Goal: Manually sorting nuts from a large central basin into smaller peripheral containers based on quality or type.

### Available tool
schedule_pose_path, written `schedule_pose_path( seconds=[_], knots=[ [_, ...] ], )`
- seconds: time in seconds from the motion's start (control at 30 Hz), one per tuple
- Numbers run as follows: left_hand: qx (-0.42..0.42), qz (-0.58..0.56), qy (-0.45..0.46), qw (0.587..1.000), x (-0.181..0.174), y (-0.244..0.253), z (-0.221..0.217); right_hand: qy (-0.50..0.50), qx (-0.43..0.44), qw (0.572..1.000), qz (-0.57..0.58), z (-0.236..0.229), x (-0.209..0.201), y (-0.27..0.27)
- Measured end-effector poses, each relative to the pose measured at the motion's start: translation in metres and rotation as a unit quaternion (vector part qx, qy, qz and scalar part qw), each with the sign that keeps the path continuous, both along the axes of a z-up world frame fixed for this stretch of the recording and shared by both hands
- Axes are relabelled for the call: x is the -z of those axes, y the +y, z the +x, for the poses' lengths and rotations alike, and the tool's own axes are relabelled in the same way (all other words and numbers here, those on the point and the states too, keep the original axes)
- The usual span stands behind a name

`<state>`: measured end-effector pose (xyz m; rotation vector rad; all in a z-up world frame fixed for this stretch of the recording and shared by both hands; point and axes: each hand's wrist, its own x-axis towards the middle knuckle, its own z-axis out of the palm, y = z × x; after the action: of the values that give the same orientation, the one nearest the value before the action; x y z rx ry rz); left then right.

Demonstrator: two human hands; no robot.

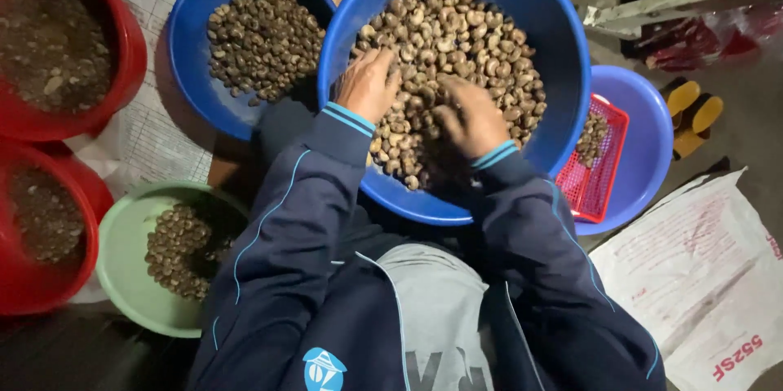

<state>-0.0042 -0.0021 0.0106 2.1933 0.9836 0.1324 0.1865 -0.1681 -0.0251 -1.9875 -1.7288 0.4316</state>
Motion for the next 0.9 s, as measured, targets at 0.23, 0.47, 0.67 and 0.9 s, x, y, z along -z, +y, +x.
schedule_pose_path(
  seconds=[0.23,0.47,0.67,0.9],
  knots=[
    [0.017,0.021,0.073,0.997,0.040,-0.005,-0.002,-0.058,0.164,0.977,-0.119,0.050,0.018,-0.068],
    [0.035,-0.022,0.093,0.995,0.041,-0.027,-0.001,0.007,0.119,0.987,-0.111,0.007,0.004,-0.037],
    [0.018,-0.037,0.104,0.994,0.036,-0.029,0.000,-0.040,0.086,0.988,-0.120,-0.020,0.036,0.024],
    [-0.005,-0.071,0.028,0.997,0.034,-0.027,0.003,-0.019,0.099,0.991,-0.083,-0.027,0.024,0.023]
  ],
)
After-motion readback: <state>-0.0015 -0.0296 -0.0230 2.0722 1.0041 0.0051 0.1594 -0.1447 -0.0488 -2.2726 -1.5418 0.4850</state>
